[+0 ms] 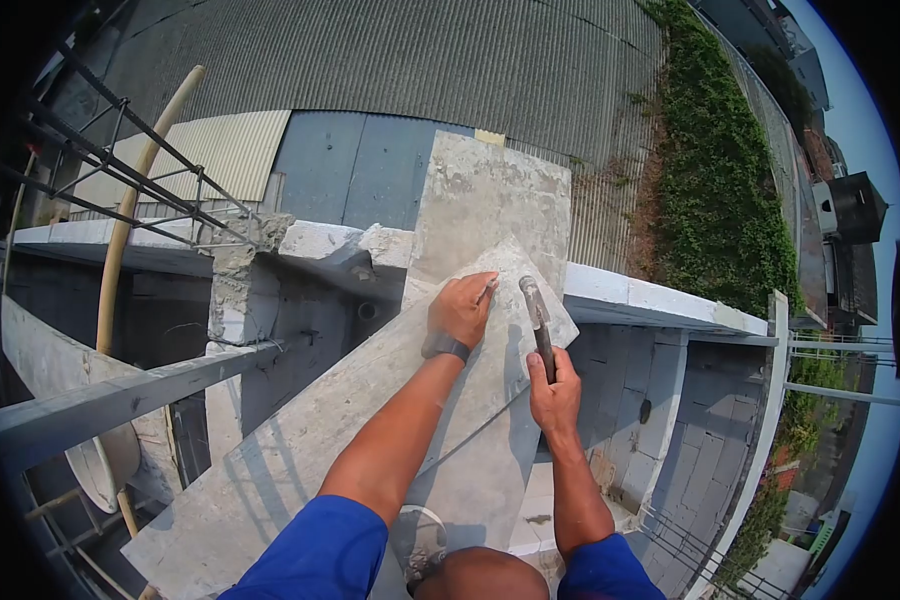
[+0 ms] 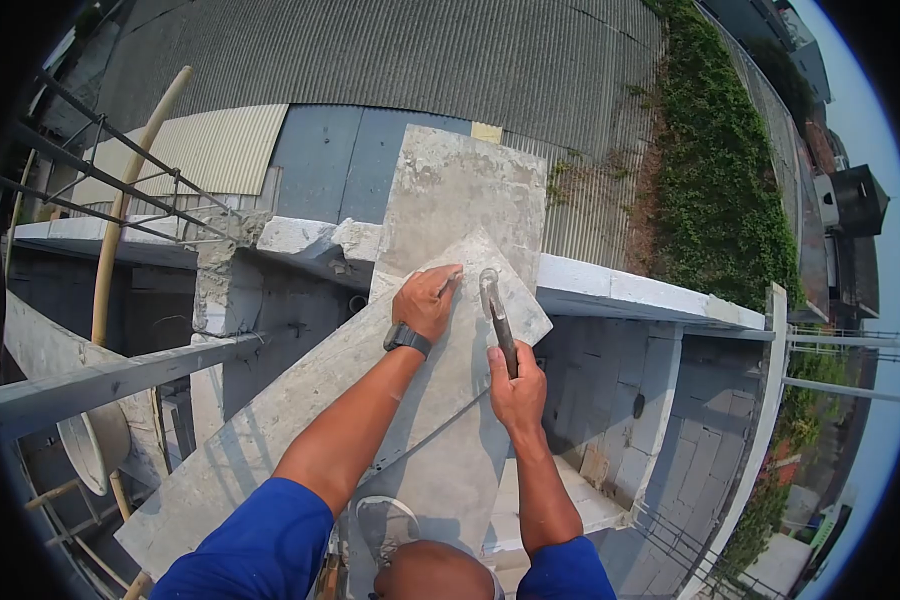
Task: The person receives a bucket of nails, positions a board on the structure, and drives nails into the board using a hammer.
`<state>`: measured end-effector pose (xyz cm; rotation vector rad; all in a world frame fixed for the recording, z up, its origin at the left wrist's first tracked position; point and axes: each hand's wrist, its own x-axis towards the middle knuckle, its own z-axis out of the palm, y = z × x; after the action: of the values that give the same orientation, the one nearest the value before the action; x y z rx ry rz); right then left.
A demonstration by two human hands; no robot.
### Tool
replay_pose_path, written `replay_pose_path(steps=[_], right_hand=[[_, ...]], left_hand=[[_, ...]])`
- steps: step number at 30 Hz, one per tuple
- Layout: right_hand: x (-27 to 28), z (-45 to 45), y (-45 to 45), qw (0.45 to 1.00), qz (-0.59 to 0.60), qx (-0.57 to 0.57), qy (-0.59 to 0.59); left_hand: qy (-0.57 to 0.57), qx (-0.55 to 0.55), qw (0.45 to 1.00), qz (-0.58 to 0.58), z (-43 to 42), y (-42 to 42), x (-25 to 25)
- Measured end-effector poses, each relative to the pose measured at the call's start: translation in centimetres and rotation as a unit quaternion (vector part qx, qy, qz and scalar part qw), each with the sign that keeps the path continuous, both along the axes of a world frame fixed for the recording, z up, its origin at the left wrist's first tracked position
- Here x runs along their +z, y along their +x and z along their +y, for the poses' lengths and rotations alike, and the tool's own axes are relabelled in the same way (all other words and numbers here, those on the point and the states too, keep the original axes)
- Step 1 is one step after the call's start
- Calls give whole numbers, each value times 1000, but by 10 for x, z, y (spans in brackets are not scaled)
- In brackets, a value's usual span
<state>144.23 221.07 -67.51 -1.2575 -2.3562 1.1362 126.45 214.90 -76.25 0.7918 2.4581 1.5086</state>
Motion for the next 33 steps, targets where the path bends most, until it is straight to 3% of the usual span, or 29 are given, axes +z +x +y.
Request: replay_pose_path(steps=[5, 12, 19, 22, 23, 27, 30, 33], right_hand=[[7, -8, 3, 969, 93, 173, 148], [-15, 1, -8, 963, -23, 174, 202], [5, 6, 0, 906, 178, 288, 254], [-10, 20, 1, 931, 75, 272, 231], [-16, 20, 0, 950, -29, 217, 222], [-5, 9, -1, 950, 26, 226, 212], [10, 5, 0, 929, 143, 272, 205], [-1, 17, -2, 915, 171, 285, 231]], left_hand=[[2, -29, 999, 27, -3, -2, -6], [7, -18, 1000, 13, -3, -3, -3], [-42, -3, 999, 6, 4, 0, 1], [-25, -5, 1000, 10, 3, -3, -3], [-6, -7, 1000, 9, 1, -5, -5], [27, -11, 999, 14, 4, -7, -6], [-25, 13, 1000, 5, 5, -1, 1], [-27, 18, 999, 2, 6, -2, 1]])
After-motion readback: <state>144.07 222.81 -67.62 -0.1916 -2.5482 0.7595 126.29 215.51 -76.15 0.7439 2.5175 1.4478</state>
